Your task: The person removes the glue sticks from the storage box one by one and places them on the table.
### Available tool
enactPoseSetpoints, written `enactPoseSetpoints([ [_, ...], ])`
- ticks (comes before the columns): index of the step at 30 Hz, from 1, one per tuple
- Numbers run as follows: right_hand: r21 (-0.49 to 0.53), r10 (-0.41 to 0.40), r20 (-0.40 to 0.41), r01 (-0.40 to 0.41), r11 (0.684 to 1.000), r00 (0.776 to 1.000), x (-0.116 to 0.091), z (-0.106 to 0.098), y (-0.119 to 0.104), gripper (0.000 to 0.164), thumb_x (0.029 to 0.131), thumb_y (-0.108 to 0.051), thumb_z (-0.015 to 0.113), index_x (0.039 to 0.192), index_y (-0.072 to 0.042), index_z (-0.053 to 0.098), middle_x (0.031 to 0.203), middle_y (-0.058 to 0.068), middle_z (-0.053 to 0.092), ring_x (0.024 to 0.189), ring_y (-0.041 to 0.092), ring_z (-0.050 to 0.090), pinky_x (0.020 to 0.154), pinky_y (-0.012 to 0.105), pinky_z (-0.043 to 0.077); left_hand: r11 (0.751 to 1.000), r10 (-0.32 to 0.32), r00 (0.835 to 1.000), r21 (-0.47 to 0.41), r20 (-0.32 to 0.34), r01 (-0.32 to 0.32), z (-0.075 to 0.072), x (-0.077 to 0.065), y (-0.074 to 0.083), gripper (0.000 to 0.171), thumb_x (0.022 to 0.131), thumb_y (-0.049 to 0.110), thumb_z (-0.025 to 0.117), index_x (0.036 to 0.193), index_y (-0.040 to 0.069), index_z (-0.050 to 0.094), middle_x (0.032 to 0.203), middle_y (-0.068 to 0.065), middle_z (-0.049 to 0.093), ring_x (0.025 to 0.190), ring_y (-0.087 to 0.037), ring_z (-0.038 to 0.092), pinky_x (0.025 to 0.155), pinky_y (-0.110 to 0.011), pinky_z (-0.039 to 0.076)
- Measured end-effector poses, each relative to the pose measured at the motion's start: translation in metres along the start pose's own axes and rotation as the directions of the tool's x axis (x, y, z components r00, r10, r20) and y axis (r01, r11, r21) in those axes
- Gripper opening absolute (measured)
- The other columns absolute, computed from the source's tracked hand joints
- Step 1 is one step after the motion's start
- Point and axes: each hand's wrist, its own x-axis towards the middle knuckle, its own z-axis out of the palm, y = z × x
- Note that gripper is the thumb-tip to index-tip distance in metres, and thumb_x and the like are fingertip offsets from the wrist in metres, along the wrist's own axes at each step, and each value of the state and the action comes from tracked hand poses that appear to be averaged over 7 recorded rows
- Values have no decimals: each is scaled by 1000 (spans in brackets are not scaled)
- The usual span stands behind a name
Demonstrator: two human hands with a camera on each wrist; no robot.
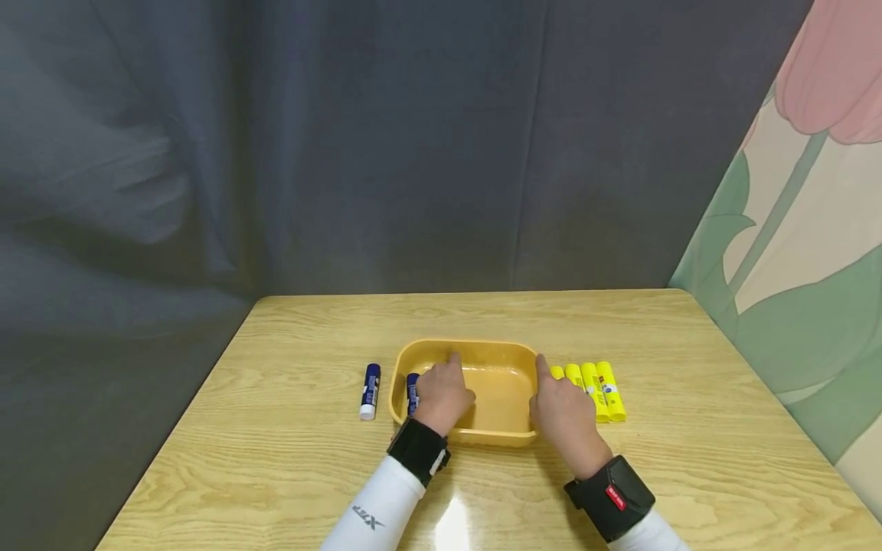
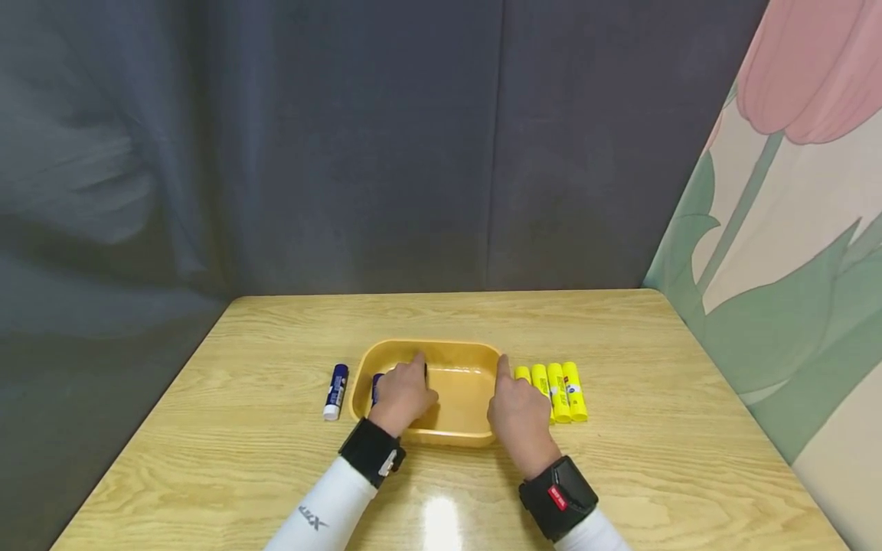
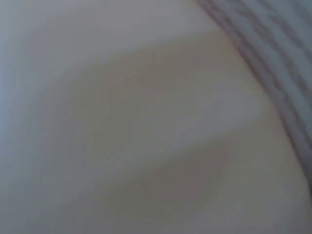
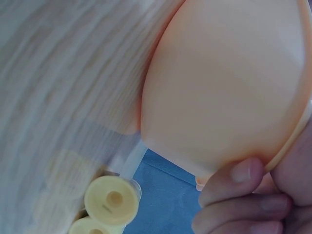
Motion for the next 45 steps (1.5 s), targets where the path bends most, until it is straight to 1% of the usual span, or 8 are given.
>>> enactPoseSetpoints([
  [4, 4, -1, 3, 1, 1000, 1000, 0, 1, 1, 62, 93, -9, 56, 151, 2, 37, 55, 8, 47, 46, 21, 43, 42, 29, 32, 999, 11, 1000, -40, 2, -10, -2, -3, -1, 61, 82, 29, 80, 134, 13, 52, 87, -12, 68, 74, -26, 66, 54, -40, 47],
  [11, 1, -12, -14, 12, 1000, 1000, -2, 0, 3, 62, 92, -7, 56, 150, 3, 37, 56, 8, 47, 46, 21, 44, 42, 29, 32, 992, 33, 999, -121, -26, -36, -13, -8, 1, 61, 84, 21, 74, 139, 15, 48, 69, -8, 57, 52, -21, 50, 45, -35, 36],
  [16, -2, -7, -16, 7, 1000, 1000, -2, -2, 5, 62, 91, -8, 55, 150, 3, 37, 56, 9, 47, 46, 21, 44, 42, 30, 32, 989, 40, 998, -138, -50, -46, -25, -12, 4, 67, 84, 20, 73, 144, 16, 45, 74, -10, 61, 53, -22, 51, 47, -37, 38],
  [20, -6, -2, -10, 2, 1000, 1000, -1, -2, 7, 63, 92, -8, 55, 151, 3, 36, 55, 8, 47, 45, 21, 43, 42, 29, 32, 983, 57, 996, -173, -66, -68, -34, -15, 4, 63, 84, 20, 73, 141, 15, 46, 73, -8, 59, 54, -21, 52, 46, -35, 39],
  [27, -6, -6, -13, 6, 1000, 1000, -2, -3, 8, 62, 92, -8, 55, 150, 4, 37, 55, 8, 47, 45, 20, 44, 42, 29, 32, 961, 66, 996, -265, -54, -78, -54, -25, 2, 61, 90, 22, 72, 143, 16, 42, 69, -7, 58, 49, -18, 50, 44, -30, 37],
  [35, -10, -3, -3, 3, 1000, 1000, -4, -5, 6, 62, 92, -8, 55, 150, 3, 37, 56, 9, 48, 46, 22, 46, 42, 30, 34, 957, 37, 994, -282, -104, -65, -74, -37, -7, 61, 89, 23, 74, 142, 18, 44, 90, -10, 66, 63, -19, 57, 51, -33, 42],
  [40, -15, -10, -16, 10, 1000, 1000, -5, -6, 8, 62, 91, -8, 55, 150, 3, 37, 55, 9, 48, 46, 21, 45, 41, 30, 33, 943, 51, 992, -322, -112, -85, -77, -43, -14, 61, 89, 19, 73, 142, 14, 44, 72, -6, 58, 51, -18, 51, 43, -30, 37],
  [45, -22, -23, -37, 22, 1000, 999, -4, -6, 9, 61, 91, -8, 55, 149, 4, 39, 55, 9, 47, 45, 21, 45, 40, 31, 33, 949, 60, 994, -302, -92, -85, -79, -44, -17, 63, 89, 19, 72, 145, 15, 42, 62, -3, 49, 44, -16, 43, 41, -27, 28],
])
